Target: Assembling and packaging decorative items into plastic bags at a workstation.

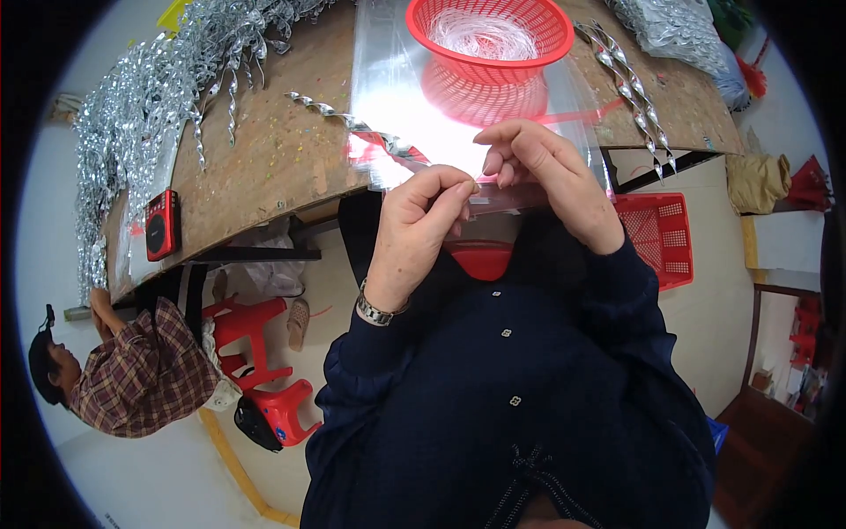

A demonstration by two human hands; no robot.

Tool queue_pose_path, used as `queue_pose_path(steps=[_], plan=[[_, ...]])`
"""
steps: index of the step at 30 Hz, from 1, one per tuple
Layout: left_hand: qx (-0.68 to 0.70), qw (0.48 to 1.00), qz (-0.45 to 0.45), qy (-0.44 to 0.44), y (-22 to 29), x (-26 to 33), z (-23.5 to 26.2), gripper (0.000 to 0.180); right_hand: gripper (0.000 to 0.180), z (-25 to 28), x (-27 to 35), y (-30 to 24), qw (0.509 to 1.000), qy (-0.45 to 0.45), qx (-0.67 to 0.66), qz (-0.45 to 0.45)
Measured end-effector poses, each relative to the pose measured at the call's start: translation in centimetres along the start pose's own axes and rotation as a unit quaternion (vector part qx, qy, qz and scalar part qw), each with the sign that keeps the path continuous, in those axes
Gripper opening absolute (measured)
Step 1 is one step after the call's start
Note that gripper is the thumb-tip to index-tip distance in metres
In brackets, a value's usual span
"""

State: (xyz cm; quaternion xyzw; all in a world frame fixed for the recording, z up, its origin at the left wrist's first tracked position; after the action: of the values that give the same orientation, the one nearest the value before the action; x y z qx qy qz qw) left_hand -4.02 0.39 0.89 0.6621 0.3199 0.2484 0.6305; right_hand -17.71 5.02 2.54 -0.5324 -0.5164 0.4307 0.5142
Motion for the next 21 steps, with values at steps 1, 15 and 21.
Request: queue_pose_path(steps=[1,15,21], plan=[[0.001,1.0,0.001,-0.002,0.0,0.0,0.0,0.012,0.03,-0.3,0.1,-0.5,0.999,-0.015,0.026,0.01],[0.002,1.0,0.001,-0.015,0.0,0.0,-0.2,0.012,0.013,-1.1,0.2,-2.9,0.955,-0.014,0.267,0.128],[-0.006,1.0,-0.001,-0.02,-0.1,0.0,-0.4,0.012,0.006,-1.2,0.5,-3.7,0.932,0.013,0.321,0.169]])
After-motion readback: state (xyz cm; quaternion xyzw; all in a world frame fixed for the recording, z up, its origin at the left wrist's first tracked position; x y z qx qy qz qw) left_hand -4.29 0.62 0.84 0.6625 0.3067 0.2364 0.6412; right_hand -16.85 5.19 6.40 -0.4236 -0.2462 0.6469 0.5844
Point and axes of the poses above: each hand's wrist, its own x-axis away from the middle knuckle, its own z-axis out of the back of the hand, y = z × x, the point moved 9 cm from there along -x, towards the middle knuckle, and after that the axes turned 7 degrees about -z, right-handed, at the moved point
